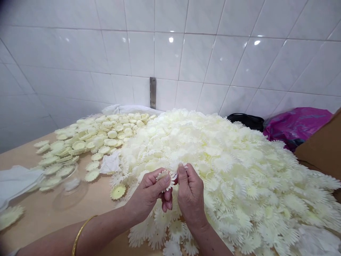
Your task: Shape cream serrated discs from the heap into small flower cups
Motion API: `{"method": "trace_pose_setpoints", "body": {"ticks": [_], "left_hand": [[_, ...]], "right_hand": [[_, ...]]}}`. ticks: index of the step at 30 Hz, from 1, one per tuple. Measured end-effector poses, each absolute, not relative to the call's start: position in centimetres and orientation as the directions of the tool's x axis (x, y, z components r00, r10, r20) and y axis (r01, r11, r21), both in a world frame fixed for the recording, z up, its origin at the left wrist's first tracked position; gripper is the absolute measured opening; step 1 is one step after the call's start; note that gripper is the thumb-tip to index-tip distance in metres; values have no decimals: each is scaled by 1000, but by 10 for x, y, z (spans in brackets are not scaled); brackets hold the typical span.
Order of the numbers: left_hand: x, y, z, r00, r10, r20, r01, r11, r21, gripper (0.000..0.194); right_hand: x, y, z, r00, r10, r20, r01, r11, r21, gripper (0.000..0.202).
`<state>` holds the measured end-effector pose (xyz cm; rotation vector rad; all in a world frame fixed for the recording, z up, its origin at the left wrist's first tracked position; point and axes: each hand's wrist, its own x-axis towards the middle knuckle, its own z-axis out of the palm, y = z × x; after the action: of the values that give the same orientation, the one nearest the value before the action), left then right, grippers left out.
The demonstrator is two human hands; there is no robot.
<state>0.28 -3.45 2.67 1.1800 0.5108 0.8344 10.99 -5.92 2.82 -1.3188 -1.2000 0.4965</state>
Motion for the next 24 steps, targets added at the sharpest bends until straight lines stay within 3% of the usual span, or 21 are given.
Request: {"method": "trace_pose_setpoints", "body": {"ticks": [5, 9, 13, 17, 24], "left_hand": [[-1, -40, 25, 555, 827, 89, -226, 46, 973, 25], [-4, -43, 20, 521, 843, 134, -122, -81, 989, 26], [-2, -34, 18, 502, 864, 47, -174, 48, 984, 23], [-1, -27, 16, 536, 844, -20, -206, 153, 966, 27], [-3, -24, 12, 524, 845, -109, -243, 271, 931, 33]], "right_hand": [[119, -54, 28, 406, 843, 352, 356, 209, -911, 37], [140, -49, 32, 589, 675, 444, 474, 156, -866, 35], [148, -45, 27, 389, 720, 575, 738, 131, -662, 21], [149, -43, 19, 252, 675, 694, 831, 217, -513, 28], [139, -52, 25, 143, 637, 757, 746, 434, -506, 16]]}}
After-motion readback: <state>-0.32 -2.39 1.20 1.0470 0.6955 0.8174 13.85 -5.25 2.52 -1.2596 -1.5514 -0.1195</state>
